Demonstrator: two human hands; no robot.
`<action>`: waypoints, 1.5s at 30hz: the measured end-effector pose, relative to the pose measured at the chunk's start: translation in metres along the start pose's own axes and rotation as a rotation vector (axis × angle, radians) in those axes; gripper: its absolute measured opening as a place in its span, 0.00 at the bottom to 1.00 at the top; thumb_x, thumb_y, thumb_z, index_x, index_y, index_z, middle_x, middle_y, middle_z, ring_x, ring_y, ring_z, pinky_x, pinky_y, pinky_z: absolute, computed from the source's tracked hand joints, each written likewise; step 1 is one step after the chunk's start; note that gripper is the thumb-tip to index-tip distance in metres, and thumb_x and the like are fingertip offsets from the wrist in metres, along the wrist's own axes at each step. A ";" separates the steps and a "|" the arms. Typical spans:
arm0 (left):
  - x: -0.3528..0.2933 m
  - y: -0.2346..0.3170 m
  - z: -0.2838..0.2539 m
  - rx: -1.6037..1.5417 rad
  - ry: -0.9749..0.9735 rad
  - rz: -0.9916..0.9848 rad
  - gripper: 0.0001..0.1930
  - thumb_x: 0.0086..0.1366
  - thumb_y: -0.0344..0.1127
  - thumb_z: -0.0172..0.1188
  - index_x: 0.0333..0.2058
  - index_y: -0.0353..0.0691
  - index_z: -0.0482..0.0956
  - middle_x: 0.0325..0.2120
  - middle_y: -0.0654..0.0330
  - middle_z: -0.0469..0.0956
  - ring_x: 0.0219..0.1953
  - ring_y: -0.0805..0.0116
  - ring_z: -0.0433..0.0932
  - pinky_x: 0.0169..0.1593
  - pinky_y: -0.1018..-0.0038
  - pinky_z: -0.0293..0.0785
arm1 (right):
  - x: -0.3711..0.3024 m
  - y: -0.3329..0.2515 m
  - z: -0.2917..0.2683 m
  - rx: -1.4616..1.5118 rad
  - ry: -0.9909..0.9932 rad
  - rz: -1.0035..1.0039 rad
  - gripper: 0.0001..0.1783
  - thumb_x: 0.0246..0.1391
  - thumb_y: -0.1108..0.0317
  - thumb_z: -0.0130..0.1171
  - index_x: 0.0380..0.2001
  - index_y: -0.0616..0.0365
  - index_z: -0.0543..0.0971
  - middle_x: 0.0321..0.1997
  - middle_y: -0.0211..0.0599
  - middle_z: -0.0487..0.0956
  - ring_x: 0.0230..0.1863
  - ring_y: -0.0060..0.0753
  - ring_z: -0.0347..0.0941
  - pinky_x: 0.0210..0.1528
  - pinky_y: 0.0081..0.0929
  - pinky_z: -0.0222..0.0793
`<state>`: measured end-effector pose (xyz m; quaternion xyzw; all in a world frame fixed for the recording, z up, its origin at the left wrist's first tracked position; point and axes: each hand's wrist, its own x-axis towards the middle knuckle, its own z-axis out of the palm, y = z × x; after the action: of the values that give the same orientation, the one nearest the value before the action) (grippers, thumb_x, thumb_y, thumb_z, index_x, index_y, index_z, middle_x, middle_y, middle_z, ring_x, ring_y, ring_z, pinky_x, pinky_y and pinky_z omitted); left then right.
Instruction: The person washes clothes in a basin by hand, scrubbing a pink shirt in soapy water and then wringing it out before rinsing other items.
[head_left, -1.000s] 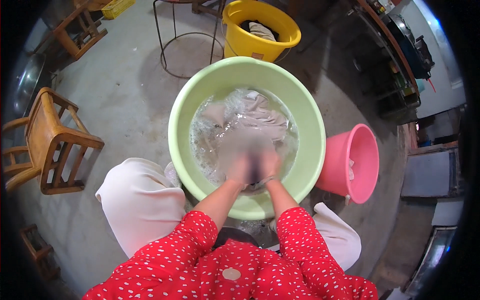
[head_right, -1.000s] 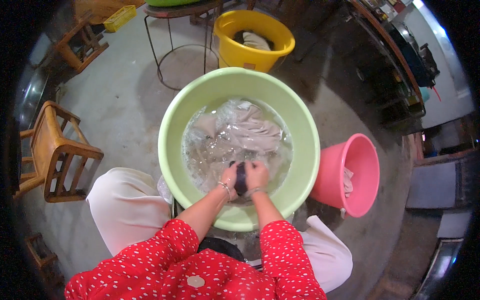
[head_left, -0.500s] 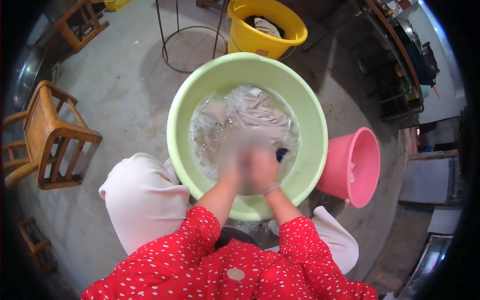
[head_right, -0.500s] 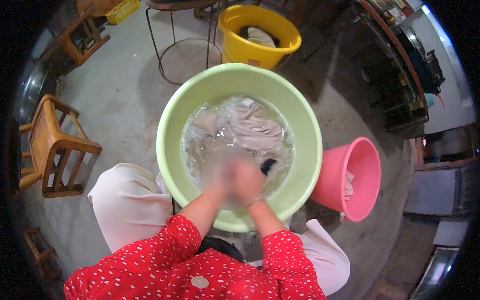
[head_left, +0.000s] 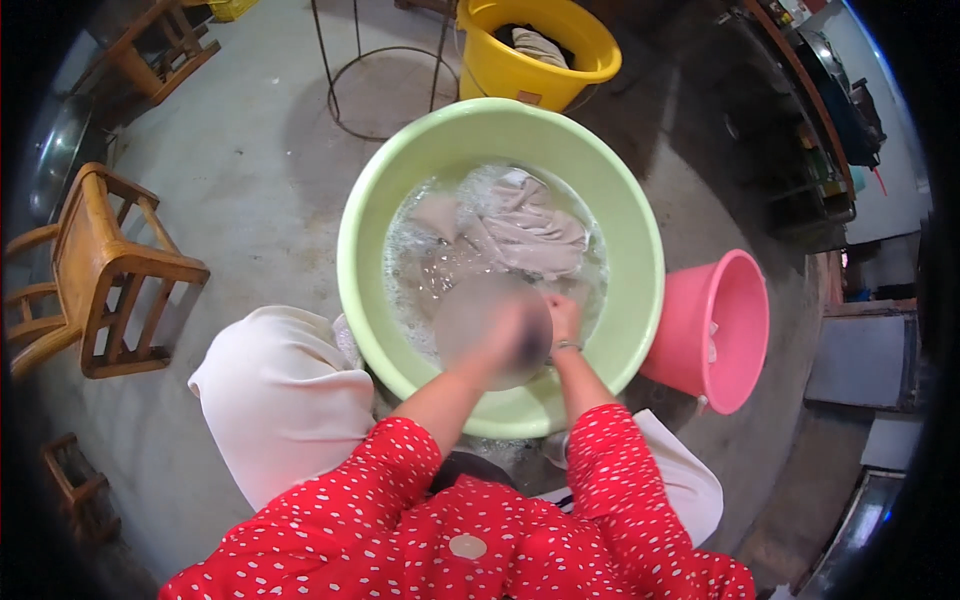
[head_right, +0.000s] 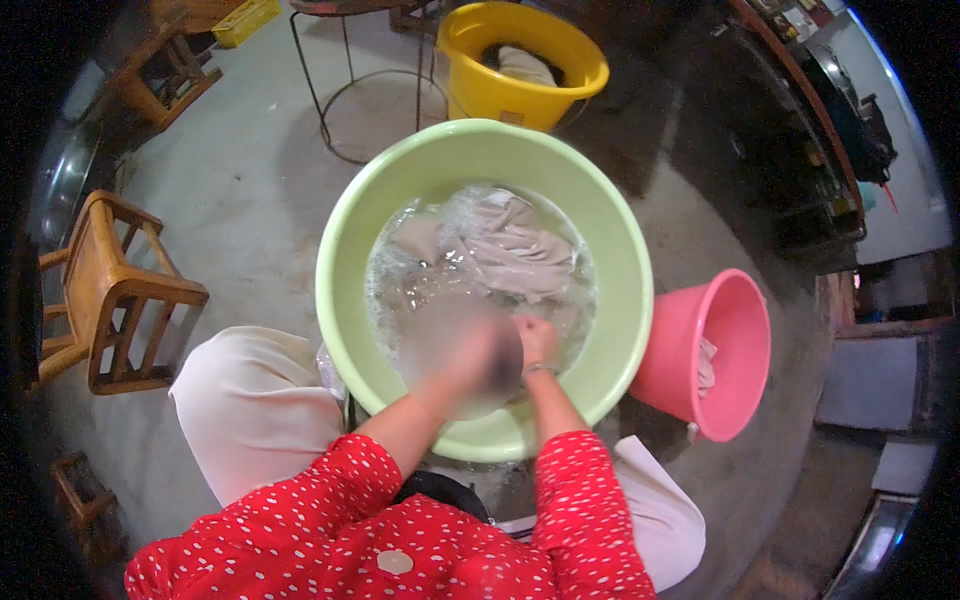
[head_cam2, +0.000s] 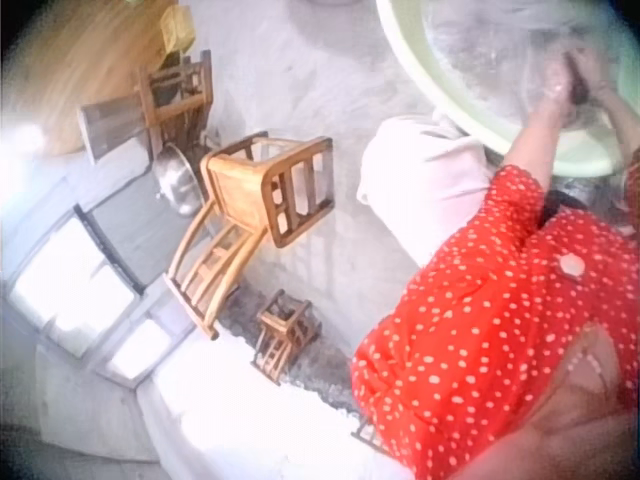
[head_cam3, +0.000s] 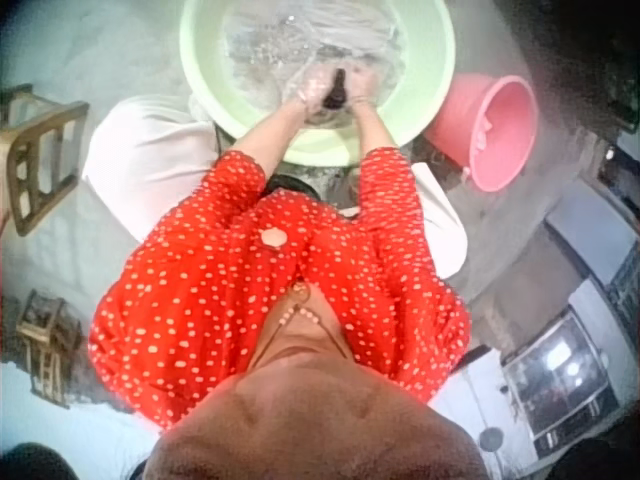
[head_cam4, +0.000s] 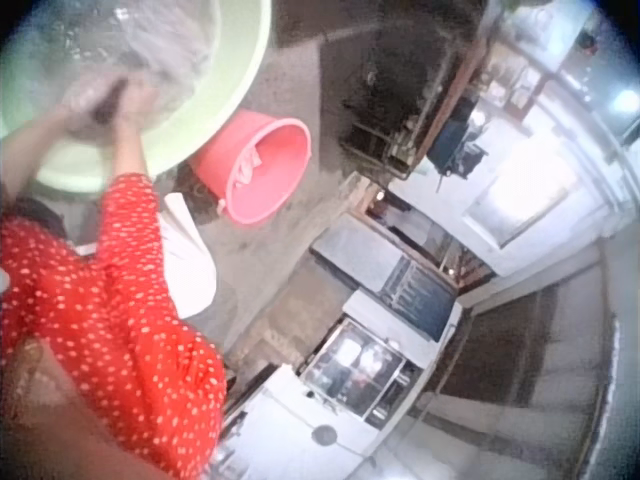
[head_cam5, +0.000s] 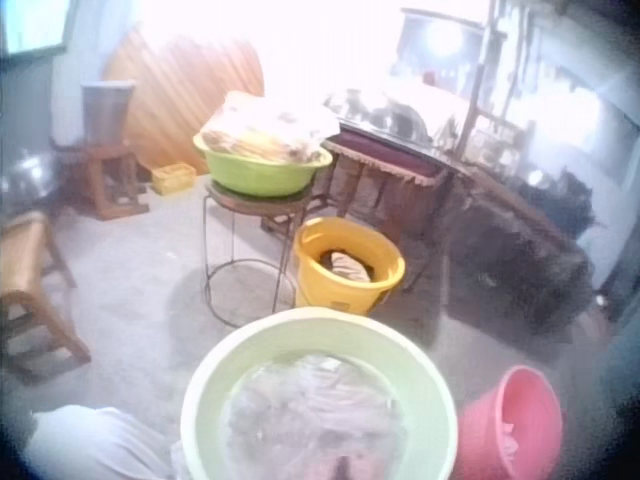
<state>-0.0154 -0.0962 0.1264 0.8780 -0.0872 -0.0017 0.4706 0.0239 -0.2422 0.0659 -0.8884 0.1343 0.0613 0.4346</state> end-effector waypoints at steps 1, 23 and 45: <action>0.003 0.008 -0.007 0.112 0.002 0.012 0.12 0.54 0.32 0.51 0.38 0.39 0.71 0.32 0.53 0.72 0.37 0.61 0.71 0.41 0.66 0.66 | 0.019 0.018 0.000 -0.058 0.034 0.085 0.18 0.44 0.59 0.59 0.17 0.66 0.76 0.09 0.32 0.67 0.15 0.23 0.58 0.22 0.26 0.58; -0.021 -0.114 0.101 -0.146 0.158 0.028 0.12 0.53 0.36 0.53 0.36 0.39 0.70 0.34 0.56 0.70 0.38 0.63 0.70 0.42 0.68 0.66 | 0.000 0.042 0.063 -0.166 -0.001 -0.518 0.11 0.43 0.62 0.53 0.29 0.55 0.77 0.29 0.44 0.77 0.28 0.44 0.73 0.32 0.32 0.67; -0.007 -0.097 0.073 -1.798 0.051 -0.986 0.15 0.59 0.45 0.49 0.37 0.41 0.73 0.34 0.54 0.75 0.33 0.61 0.74 0.37 0.67 0.72 | -0.064 -0.071 0.033 -0.201 0.034 -0.463 0.14 0.44 0.56 0.58 0.21 0.57 0.76 0.21 0.43 0.76 0.24 0.47 0.73 0.25 0.40 0.68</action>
<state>-0.0133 -0.1032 0.0050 0.1386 0.3269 -0.2409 0.9033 -0.0163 -0.1624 0.1133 -0.9352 -0.0720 -0.0419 0.3441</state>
